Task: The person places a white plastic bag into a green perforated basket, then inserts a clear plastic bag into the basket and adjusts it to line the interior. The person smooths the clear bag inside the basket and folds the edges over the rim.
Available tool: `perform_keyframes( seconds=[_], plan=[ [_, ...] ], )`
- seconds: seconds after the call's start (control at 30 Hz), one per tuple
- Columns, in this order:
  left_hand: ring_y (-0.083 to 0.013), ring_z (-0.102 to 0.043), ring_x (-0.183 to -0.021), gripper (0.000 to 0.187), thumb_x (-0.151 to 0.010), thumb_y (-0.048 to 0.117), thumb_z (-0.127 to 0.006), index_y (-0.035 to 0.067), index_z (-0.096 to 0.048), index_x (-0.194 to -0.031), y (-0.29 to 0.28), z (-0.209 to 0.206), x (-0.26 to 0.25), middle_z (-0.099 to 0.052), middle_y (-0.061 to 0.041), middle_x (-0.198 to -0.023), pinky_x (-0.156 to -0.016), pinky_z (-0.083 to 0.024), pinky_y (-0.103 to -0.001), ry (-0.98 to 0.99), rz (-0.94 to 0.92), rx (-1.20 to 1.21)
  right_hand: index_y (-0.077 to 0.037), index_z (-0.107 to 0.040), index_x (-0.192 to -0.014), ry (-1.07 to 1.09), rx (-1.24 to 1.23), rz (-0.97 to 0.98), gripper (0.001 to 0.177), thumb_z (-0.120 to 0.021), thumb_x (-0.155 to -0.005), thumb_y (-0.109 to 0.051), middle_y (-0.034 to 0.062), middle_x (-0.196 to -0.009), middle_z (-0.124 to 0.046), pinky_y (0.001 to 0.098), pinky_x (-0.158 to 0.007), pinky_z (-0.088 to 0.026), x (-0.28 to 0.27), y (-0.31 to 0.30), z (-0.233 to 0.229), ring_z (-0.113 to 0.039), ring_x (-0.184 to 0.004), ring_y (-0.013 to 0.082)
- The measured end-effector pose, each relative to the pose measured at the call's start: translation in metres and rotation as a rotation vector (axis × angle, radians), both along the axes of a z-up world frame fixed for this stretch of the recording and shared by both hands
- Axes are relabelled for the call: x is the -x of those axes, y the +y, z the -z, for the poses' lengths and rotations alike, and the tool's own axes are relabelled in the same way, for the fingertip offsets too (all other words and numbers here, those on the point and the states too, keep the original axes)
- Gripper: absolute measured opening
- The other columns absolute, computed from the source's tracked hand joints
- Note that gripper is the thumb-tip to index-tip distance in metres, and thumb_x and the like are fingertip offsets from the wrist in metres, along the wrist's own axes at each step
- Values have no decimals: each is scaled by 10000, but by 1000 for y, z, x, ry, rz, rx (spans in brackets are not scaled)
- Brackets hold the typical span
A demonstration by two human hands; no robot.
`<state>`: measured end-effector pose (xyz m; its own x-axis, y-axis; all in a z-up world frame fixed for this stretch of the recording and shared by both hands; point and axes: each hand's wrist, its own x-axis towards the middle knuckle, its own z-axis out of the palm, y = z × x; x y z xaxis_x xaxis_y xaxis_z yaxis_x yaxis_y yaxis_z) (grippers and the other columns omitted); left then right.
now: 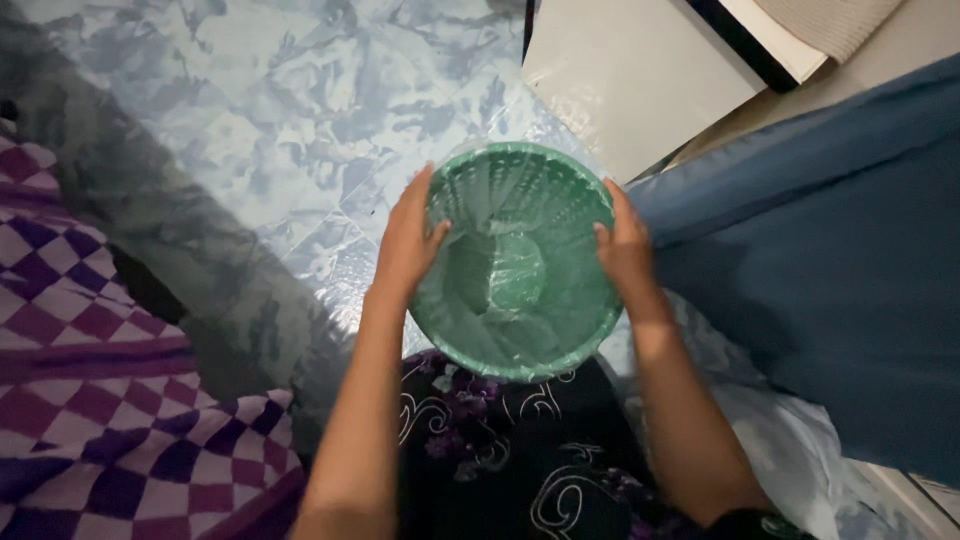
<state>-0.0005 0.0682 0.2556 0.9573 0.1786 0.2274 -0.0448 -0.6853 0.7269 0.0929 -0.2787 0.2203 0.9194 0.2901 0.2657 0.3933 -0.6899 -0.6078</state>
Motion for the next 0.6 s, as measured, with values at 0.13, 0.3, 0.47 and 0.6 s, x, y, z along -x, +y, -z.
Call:
perform_keyframes(
  seconds=[0.13, 0.3, 0.47, 0.6],
  plan=[
    [-388, -674, -1149, 470, -915, 180, -698, 80, -642, -1371, 36, 42, -40, -718, -217, -1252, -957, -536, -419, 529, 7, 661, -30, -599, -1352, 781, -413, 55, 468, -708, -905, -115, 117, -1100, -722, 410, -849, -547, -27, -16, 13, -676, -950, 238],
    [-349, -693, -1076, 371, -955, 301, -744, 77, -726, -1251, 65, 75, -58, -739, -174, -1142, -907, -525, -406, 892, 257, 386, 22, -675, -1213, 1339, -437, 38, 357, -695, -911, -168, 99, -1044, -748, 388, -825, -562, -56, -36, 5, -712, -910, 208],
    [-451, -665, -971, 476, -749, -29, -637, 68, -680, -1213, 41, 24, -69, -706, -258, -988, -805, -513, -480, 210, -47, -22, -15, -647, -1258, 885, -452, -101, 398, -686, -868, -90, 41, -1039, -727, 337, -826, -545, -68, 11, -15, -676, -916, 159],
    [-446, -671, -861, 484, -821, -63, -603, 114, -670, -1267, 43, -43, -40, -679, -267, -906, -752, -508, -491, 96, -152, 93, -25, -607, -1413, 428, -279, -108, 482, -670, -939, 32, 168, -1266, -635, 374, -987, -467, -50, 36, -83, -604, -1129, 225]
  ],
)
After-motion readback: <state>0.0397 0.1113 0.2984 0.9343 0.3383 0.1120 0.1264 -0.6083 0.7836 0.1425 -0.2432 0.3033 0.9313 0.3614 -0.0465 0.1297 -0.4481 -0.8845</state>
